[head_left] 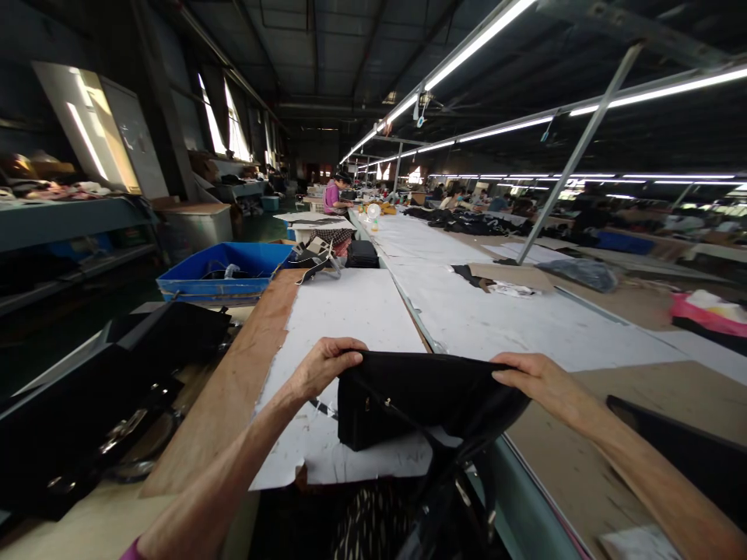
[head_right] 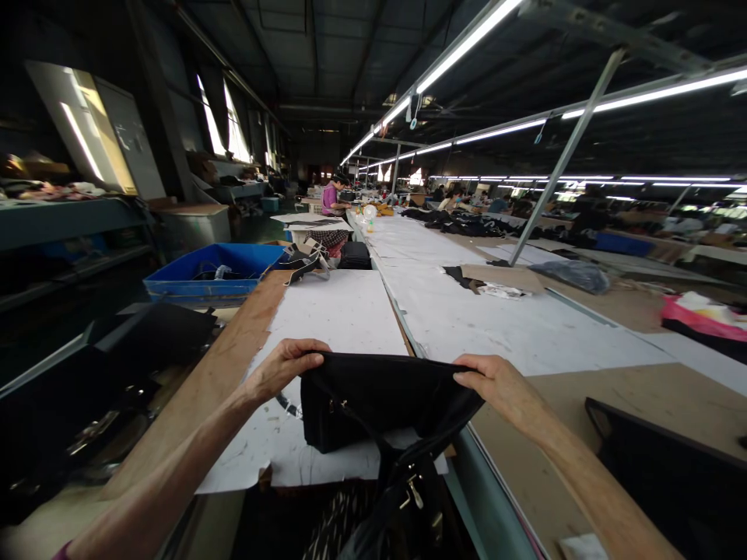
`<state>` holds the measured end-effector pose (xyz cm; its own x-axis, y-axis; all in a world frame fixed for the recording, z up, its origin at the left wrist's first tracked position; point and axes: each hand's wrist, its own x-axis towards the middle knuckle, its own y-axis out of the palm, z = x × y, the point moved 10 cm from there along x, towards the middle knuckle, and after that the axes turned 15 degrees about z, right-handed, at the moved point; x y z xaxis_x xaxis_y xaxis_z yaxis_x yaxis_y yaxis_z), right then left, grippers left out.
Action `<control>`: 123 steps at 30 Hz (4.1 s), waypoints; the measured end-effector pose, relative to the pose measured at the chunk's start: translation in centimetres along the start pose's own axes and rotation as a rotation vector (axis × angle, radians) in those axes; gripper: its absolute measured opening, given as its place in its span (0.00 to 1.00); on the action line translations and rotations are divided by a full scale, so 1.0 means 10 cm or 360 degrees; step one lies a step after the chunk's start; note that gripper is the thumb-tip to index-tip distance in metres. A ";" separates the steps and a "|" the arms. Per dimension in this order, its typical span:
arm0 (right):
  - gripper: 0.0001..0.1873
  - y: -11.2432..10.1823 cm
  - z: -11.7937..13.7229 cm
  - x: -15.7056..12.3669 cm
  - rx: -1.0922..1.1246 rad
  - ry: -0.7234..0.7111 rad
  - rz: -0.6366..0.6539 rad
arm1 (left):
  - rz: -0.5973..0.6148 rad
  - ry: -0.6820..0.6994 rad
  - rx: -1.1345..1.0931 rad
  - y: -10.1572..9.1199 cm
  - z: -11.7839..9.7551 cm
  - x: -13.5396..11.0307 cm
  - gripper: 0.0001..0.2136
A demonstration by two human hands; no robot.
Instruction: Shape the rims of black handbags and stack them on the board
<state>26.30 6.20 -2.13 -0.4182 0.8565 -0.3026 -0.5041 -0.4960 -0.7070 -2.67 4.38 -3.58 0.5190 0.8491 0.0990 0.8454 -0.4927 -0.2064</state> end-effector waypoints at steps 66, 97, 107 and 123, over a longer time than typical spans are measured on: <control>0.11 -0.09 0.07 -0.18 0.0054 0.0013 -0.0306 | 0.0276 -0.0006 0.1372 0.95 -0.61 1.07 0.13; 0.13 -0.04 0.38 -0.12 -0.0311 -0.0031 -0.0427 | 0.0493 -0.0031 0.0990 1.11 -0.55 1.19 0.11; 0.13 0.00 0.62 -0.03 -0.0590 -0.0050 -0.0400 | 0.0409 -0.0034 0.1075 1.07 -0.57 1.17 0.12; 0.17 0.00 0.70 0.04 -0.0614 -0.0104 -0.0423 | 0.0343 -0.0192 0.1142 0.47 -0.57 0.61 0.12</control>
<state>20.84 5.52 2.20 -0.3656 0.9296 -0.0469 -0.2879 -0.1608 -0.9441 5.22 6.19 1.61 0.6110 0.7834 -0.1137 0.4161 -0.4400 -0.7958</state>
